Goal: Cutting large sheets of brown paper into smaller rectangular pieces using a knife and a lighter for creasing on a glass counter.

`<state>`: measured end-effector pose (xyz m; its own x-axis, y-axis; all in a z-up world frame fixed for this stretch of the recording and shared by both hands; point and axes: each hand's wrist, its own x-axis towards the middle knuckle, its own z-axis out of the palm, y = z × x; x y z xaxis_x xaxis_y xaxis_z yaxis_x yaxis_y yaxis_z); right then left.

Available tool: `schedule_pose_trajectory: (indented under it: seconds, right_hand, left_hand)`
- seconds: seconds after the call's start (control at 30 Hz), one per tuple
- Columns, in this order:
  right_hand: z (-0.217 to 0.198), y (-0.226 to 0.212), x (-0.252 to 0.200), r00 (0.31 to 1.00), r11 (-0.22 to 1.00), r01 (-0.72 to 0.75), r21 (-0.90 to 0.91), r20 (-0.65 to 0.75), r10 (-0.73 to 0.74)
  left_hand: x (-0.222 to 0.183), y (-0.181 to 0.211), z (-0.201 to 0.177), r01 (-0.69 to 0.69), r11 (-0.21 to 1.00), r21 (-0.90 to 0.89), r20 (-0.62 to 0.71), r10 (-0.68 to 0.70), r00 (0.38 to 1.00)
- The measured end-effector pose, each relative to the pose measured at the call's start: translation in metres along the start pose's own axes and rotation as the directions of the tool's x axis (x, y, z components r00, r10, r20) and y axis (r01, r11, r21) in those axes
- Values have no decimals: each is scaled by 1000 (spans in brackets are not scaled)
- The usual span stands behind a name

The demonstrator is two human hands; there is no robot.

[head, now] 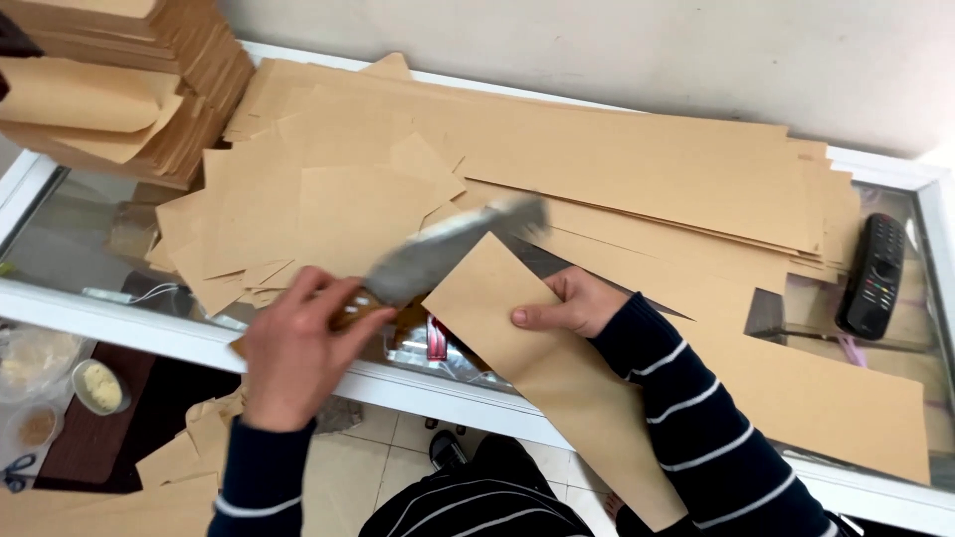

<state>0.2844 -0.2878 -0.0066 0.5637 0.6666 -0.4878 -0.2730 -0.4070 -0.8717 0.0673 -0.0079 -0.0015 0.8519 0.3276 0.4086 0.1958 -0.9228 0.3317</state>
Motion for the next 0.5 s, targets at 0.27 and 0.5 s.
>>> schedule_pose_trajectory:
  seconds: [0.27,0.5]
  right_hand:
    - [-31,6,-1,997,963,-54,264,-47,69]
    - [-82,12,4,970,949,39,313,-241,40]
  left_hand:
    - [-15,-28,-7,159,983,92,-86,-152,985]
    - [-17,-24,32,125,964,234,-9,-126,992]
